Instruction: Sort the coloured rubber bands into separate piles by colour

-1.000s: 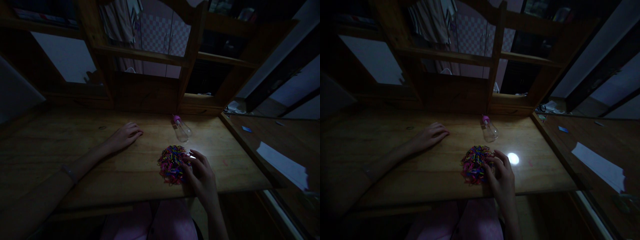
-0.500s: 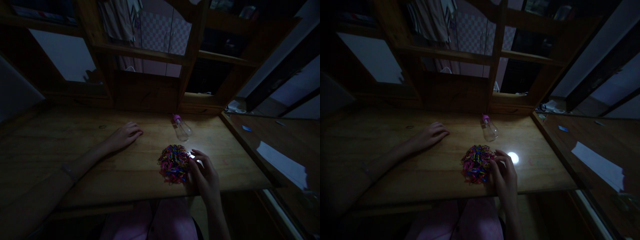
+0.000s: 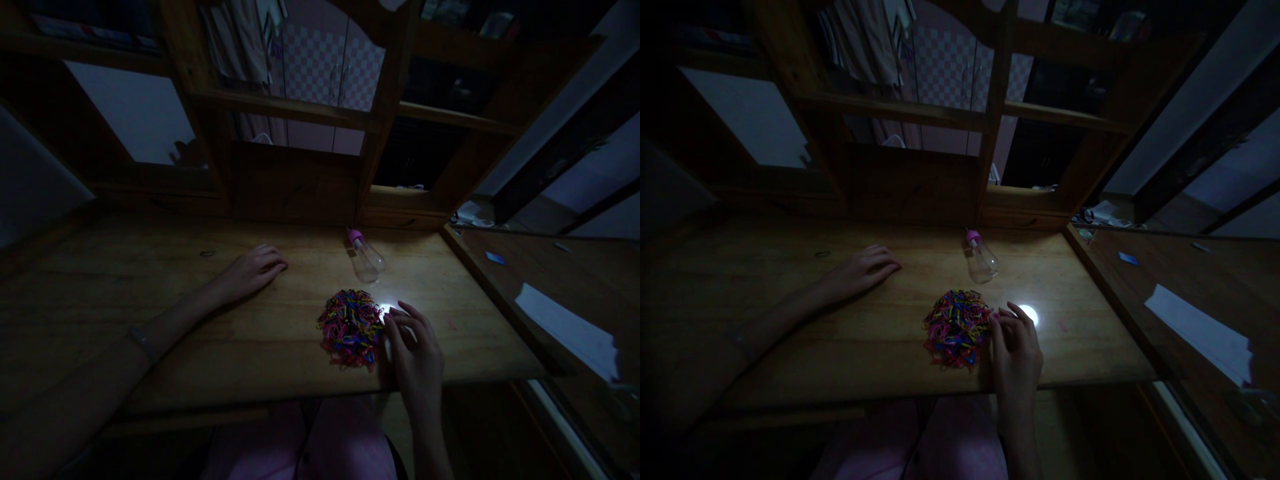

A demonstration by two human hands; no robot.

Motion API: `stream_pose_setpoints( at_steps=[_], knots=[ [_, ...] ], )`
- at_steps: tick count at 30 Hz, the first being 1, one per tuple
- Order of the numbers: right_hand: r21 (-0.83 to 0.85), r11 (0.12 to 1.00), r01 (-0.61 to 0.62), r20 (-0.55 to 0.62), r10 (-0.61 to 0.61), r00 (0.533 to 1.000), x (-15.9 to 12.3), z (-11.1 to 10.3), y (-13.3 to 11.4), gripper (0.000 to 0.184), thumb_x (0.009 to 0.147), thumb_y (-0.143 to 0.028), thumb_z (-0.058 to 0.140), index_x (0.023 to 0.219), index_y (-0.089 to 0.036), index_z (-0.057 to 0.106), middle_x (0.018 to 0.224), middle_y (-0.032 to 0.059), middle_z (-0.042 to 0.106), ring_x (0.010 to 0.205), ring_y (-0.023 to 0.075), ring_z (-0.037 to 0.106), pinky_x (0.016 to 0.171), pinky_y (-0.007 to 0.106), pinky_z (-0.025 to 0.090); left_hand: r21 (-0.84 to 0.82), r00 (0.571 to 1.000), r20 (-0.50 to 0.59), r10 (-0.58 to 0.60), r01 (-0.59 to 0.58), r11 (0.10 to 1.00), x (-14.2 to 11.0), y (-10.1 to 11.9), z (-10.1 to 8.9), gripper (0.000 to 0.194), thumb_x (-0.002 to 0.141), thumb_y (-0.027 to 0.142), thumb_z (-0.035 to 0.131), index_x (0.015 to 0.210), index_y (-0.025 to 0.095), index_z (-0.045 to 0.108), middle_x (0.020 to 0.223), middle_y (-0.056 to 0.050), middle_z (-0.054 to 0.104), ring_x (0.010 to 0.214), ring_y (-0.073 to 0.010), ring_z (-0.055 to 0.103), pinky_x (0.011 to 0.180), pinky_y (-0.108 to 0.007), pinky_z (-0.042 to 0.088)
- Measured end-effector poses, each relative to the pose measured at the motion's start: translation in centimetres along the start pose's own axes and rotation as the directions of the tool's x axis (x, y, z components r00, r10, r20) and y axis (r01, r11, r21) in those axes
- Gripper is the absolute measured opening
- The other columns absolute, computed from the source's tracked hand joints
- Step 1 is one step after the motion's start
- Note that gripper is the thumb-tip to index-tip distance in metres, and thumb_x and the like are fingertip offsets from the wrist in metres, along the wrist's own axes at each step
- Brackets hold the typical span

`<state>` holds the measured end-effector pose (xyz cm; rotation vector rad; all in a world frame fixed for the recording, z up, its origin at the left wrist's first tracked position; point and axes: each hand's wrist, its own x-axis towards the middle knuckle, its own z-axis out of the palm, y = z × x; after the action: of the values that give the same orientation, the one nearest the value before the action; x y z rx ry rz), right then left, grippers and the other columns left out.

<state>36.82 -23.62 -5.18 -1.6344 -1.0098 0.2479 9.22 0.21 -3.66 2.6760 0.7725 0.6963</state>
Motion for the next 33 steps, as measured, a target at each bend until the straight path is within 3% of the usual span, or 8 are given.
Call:
stream_pose_setpoints(
  at_steps=[5, 14, 21, 33],
  knots=[
    [-0.067, 0.997, 0.043, -0.019, -0.044, 0.999, 0.0, 0.0, -0.4, 0.017, 0.088, -0.035, 0.063, 0.086, -0.019, 0.069, 0.124, 0.0105, 0.06, 0.103, 0.023, 0.065, 0.085, 0.039, 0.058, -0.002, 1.0, -0.008, 0.004, -0.004, 1.0, -0.1, -0.2, 0.1, 0.03, 0.098, 0.039, 0.043, 0.102, 0.022, 0.067, 0.098, -0.007, 0.062, 0.096, -0.0216, 0.057, 0.086, -0.037, 0.047],
    [-0.226, 0.962, 0.154, 0.08, -0.139, 0.987, 0.2, -0.3, -0.4, 0.012, 0.084, -0.028, 0.062, 0.087, -0.021, 0.071, 0.123, 0.0102, 0.062, 0.103, 0.0251, 0.064, 0.088, 0.043, 0.053, 0.012, 1.0, 0.013, 0.007, -0.008, 1.0, 0.0, 0.1, -0.1, 0.031, 0.099, 0.039, 0.042, 0.101, 0.021, 0.067, 0.097, -0.007, 0.062, 0.095, -0.0211, 0.057, 0.086, -0.037, 0.047],
    [-0.199, 0.965, 0.168, 0.118, -0.146, 0.982, 0.1, -0.3, -0.5, 0.01, 0.082, -0.024, 0.063, 0.089, -0.022, 0.07, 0.124, 0.009, 0.061, 0.105, 0.0252, 0.063, 0.09, 0.043, 0.053, 0.001, 1.0, 0.001, 0.008, -0.008, 1.0, -0.1, -0.1, 0.1, 0.029, 0.098, 0.038, 0.043, 0.101, 0.022, 0.067, 0.097, -0.006, 0.061, 0.095, -0.0207, 0.057, 0.085, -0.036, 0.047],
    [0.058, 0.998, -0.011, 0.17, 0.001, 0.985, 0.3, -0.7, -1.5, 0.008, 0.084, -0.025, 0.066, 0.089, -0.019, 0.067, 0.125, 0.0112, 0.061, 0.108, 0.0242, 0.063, 0.092, 0.041, 0.054, 0.003, 1.0, -0.003, 0.016, -0.016, 1.0, 0.0, -0.1, 0.1, 0.029, 0.098, 0.037, 0.043, 0.102, 0.022, 0.067, 0.097, -0.006, 0.061, 0.095, -0.0207, 0.057, 0.085, -0.035, 0.047]
  ],
)
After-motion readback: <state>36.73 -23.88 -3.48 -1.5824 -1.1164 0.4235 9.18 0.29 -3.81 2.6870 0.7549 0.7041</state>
